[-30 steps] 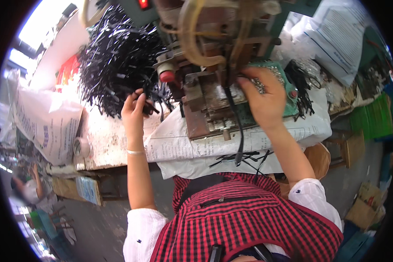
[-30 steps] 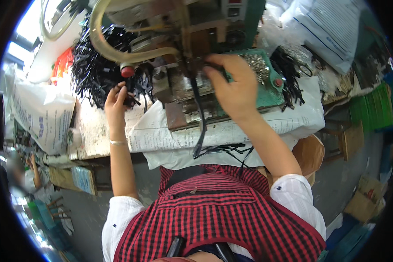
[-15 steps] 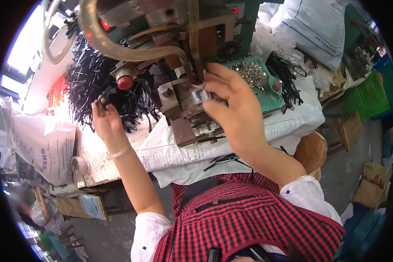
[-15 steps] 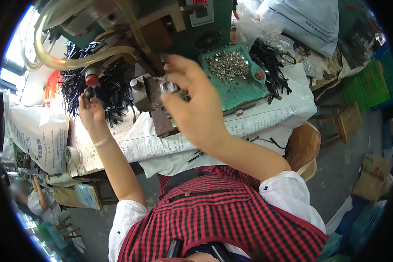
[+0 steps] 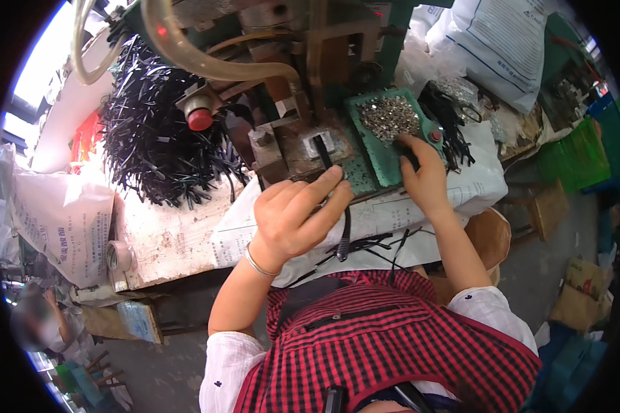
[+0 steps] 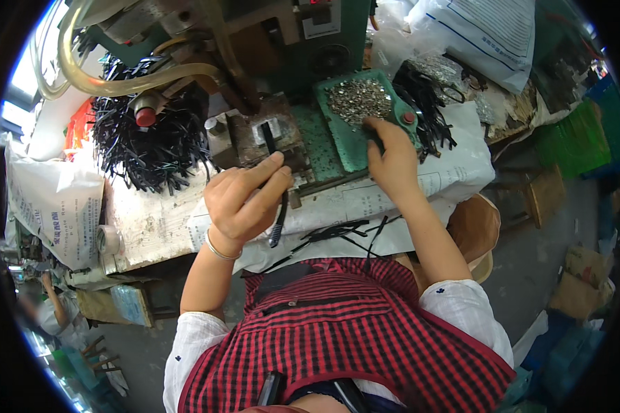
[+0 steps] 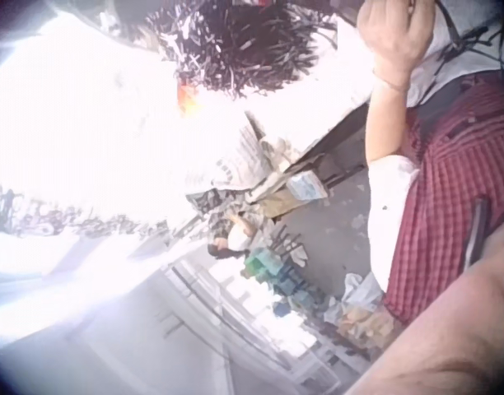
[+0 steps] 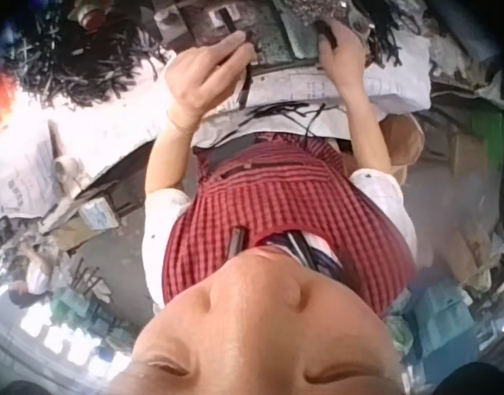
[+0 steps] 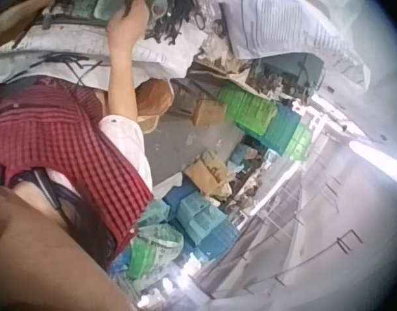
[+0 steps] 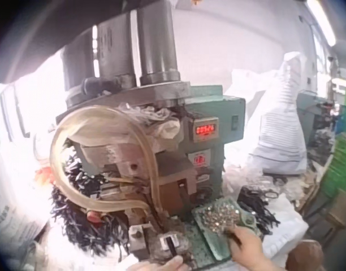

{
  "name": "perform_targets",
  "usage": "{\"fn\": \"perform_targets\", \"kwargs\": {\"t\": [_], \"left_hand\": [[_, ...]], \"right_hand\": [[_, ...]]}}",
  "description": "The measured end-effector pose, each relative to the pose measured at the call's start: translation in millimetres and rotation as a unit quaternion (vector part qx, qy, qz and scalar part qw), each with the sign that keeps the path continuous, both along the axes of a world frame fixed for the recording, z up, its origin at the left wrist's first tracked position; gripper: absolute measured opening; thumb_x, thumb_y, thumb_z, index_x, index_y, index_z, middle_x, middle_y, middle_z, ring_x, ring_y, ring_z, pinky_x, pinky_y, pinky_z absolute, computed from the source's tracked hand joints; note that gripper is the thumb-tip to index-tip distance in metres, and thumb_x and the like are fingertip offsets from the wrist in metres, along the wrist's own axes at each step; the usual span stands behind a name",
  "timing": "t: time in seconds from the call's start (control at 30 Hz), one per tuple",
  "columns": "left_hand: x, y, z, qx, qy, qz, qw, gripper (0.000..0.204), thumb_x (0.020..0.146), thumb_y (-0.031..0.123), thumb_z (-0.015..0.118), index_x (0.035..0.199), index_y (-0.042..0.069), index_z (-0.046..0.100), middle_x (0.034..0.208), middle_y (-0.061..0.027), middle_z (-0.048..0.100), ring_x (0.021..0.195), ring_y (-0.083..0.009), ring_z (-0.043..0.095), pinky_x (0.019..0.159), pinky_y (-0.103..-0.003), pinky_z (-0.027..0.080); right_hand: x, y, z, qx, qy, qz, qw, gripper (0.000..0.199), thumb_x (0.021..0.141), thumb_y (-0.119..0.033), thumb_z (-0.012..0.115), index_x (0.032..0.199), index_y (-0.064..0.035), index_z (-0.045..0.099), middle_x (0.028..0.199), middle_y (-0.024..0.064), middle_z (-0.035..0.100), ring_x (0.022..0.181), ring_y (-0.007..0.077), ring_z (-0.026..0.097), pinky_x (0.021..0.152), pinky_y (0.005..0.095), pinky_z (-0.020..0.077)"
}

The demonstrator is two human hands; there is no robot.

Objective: The person repeatedly picks up black cable-like items and small metallic components, inserts them into a press-like machine, and removes the assembled units. The person places finished items into a container and continues the cycle.

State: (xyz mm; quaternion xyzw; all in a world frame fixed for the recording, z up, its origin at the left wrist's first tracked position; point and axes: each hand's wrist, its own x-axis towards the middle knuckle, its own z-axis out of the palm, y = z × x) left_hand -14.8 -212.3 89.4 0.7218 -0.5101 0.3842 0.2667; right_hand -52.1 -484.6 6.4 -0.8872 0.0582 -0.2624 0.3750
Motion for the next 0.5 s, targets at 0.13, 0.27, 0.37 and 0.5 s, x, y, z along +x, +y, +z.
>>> {"fn": "perform_targets", "kwargs": {"t": [0.13, 0.27, 0.37, 0.5], "left_hand": [[-2, -1, -5, -0.026, 0.001, 0.011, 1.000, 0.031, 0.073, 0.000, 0.084, 0.101, 0.010, 0.075, 0.103, -0.0094, 0.077, 0.060, -0.0154, 0.064, 0.050, -0.027, 0.048], [-3, 1, -3, -0.015, 0.005, 0.007, 1.000, 0.031, 0.073, -0.001, 0.083, 0.102, 0.008, 0.074, 0.102, -0.0097, 0.077, 0.059, -0.0154, 0.063, 0.050, -0.027, 0.048], [1, 2, -4, -0.019, 0.007, 0.011, 1.000, 0.027, 0.073, -0.001, 0.082, 0.098, 0.008, 0.076, 0.102, -0.0109, 0.078, 0.060, -0.0156, 0.065, 0.051, -0.027, 0.049], [-12, 10, -2, -0.035, 0.103, -0.012, 0.994, 0.027, 0.077, 0.000, 0.081, 0.103, 0.004, 0.077, 0.103, -0.0115, 0.078, 0.076, -0.0243, 0.072, 0.065, -0.029, 0.056]], "right_hand": [[11, -9, 24, 0.056, -0.121, -0.036, 0.990, 0.029, 0.092, 0.002, 0.057, 0.117, -0.0028, 0.071, 0.112, 0.0167, 0.074, 0.106, 0.0315, 0.071, 0.095, 0.0377, 0.0529], [5, -23, 2, 0.026, -0.001, -0.002, 1.000, 0.023, 0.086, -0.004, 0.065, 0.108, -0.0037, 0.071, 0.107, 0.0154, 0.072, 0.100, 0.0338, 0.069, 0.095, 0.0418, 0.0510], [2, -12, -1, -0.100, 0.016, 0.005, 0.995, 0.019, 0.082, -0.008, 0.070, 0.101, -0.0050, 0.072, 0.102, 0.0144, 0.070, 0.098, 0.0359, 0.067, 0.094, 0.0447, 0.0501], [14, -12, -9, -0.222, 0.022, -0.009, 0.975, 0.012, 0.085, -0.014, 0.071, 0.095, -0.0070, 0.073, 0.098, 0.0162, 0.068, 0.097, 0.0398, 0.064, 0.085, 0.0480, 0.0517]]}}
